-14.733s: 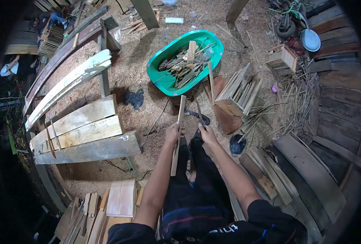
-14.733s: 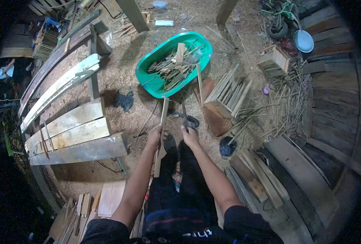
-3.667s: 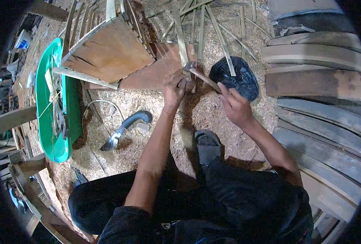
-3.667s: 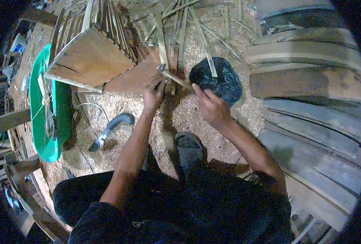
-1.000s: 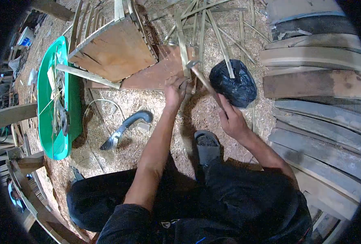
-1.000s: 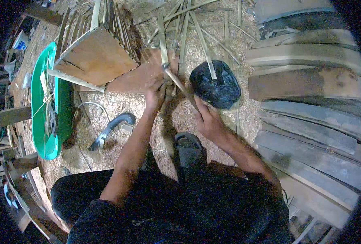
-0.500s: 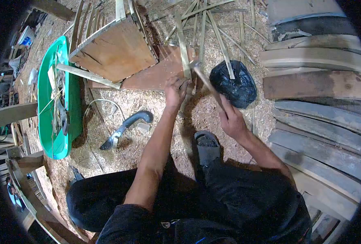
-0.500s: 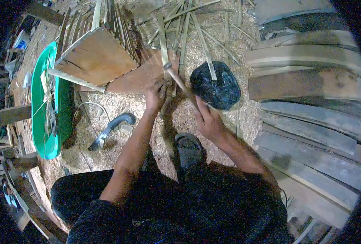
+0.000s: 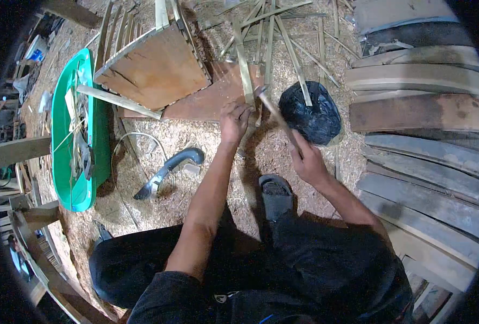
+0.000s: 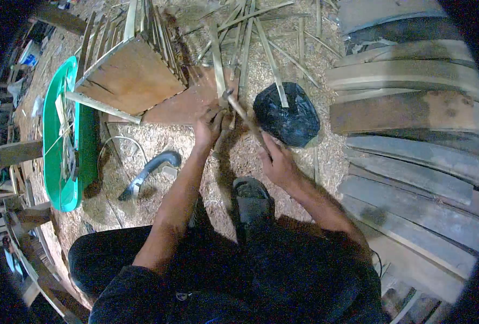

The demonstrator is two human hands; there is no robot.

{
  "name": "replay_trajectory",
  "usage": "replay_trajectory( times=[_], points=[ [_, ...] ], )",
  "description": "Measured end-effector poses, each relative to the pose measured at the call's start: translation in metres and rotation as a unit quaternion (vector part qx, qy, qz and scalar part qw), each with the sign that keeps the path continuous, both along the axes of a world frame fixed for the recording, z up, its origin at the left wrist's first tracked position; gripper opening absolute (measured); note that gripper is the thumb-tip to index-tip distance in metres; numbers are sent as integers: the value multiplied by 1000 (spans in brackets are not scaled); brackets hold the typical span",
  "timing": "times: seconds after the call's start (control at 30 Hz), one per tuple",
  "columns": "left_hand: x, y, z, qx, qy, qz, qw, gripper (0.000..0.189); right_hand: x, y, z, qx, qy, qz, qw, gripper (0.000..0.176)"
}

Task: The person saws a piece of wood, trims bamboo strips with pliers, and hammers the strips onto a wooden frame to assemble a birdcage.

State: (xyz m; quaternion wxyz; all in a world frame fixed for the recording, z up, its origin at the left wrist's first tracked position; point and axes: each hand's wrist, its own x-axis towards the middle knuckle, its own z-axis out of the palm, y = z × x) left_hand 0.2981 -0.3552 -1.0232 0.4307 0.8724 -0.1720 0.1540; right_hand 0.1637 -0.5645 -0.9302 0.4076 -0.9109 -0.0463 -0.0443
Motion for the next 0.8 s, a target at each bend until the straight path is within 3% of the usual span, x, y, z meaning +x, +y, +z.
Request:
replay_trajectory(
  times=[0.1,0.2,0.23,0.33,0.43,0.53,0.67,0.7,0.8],
  points=[
    [0,0,-1,-68,43,-11,997,10,7,5,24,57,108,-67,990,26],
    [4,5,9,-147,97,-39,984,11,36,8,36,104,156,-100,977,30],
    [6,7,23,-153,88,-37,984,12,49,7,28,109,103,-73,986,31],
    [11,10,60,-186,94,-32,978,15,102,19,24,288,187,-73,936,31],
    [19,15,74,-203,83,-31,975,16,163,39,7,439,187,-80,875,29],
    [17,21,86,-208,119,-17,971,16,194,61,11,479,246,-68,840,25],
    [15,30,93,-185,98,-10,978,15,213,72,-23,411,298,-76,858,21],
    [15,32,97,-181,76,-15,980,14,209,76,-23,392,293,-112,865,20],
    [12,43,112,-177,75,-32,981,13,198,77,-13,401,227,-76,884,20]
  ],
)
